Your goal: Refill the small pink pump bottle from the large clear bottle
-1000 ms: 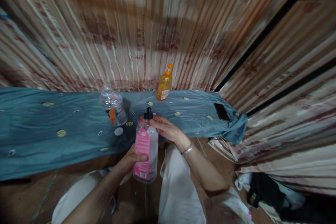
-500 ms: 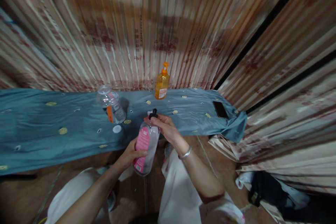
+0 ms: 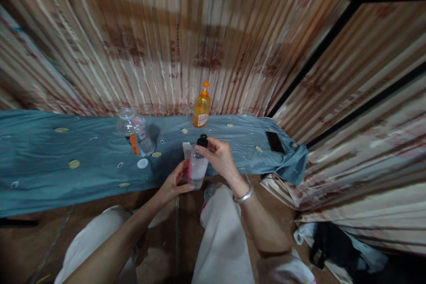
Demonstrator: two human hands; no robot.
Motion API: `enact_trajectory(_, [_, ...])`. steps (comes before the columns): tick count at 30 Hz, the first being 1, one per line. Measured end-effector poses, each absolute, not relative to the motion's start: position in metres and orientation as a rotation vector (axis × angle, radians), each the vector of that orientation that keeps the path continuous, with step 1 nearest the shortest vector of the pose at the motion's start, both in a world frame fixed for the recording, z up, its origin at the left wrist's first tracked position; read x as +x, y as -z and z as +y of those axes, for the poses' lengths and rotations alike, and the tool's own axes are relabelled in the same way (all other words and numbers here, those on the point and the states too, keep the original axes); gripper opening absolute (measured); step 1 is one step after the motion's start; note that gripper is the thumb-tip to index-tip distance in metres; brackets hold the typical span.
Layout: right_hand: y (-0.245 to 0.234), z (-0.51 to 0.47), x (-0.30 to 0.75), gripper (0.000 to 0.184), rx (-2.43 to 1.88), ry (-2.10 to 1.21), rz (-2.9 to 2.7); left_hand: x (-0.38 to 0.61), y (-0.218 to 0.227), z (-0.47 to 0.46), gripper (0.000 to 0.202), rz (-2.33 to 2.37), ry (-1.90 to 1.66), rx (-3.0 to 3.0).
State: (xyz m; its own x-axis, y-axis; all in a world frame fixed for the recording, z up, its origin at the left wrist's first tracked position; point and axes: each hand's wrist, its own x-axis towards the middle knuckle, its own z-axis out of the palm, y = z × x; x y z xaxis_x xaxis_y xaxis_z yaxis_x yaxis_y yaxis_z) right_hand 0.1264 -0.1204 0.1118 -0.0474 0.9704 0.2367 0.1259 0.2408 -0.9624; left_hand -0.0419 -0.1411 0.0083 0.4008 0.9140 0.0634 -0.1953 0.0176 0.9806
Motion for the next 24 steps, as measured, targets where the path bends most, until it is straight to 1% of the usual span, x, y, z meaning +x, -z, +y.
enact_trajectory(5, [-0.119, -0.09, 0.139, 0.029, -1.244, -0.724, -1.497, -0.034, 0.0, -0.136, 0.097, 0.927, -0.989, 1.313])
enact_trajectory(14, [-0.131, -0.031, 0.146, 0.038, -1.537, -0.195, -1.584, -0.019, -0.002, -0.114, 0.096, 0.918, -1.013, 1.331])
enact_trajectory(19, [-0.133, 0.014, 0.145, 0.038, -1.794, -0.053, -1.56, -0.006, 0.005, -0.103, 0.099, 0.942, -1.039, 1.288])
enact_trajectory(24, [-0.125, 0.048, 0.142, 0.037, -1.881, 0.021, -1.624, -0.003, 0.006, -0.092, 0.097, 0.948, -1.069, 1.252])
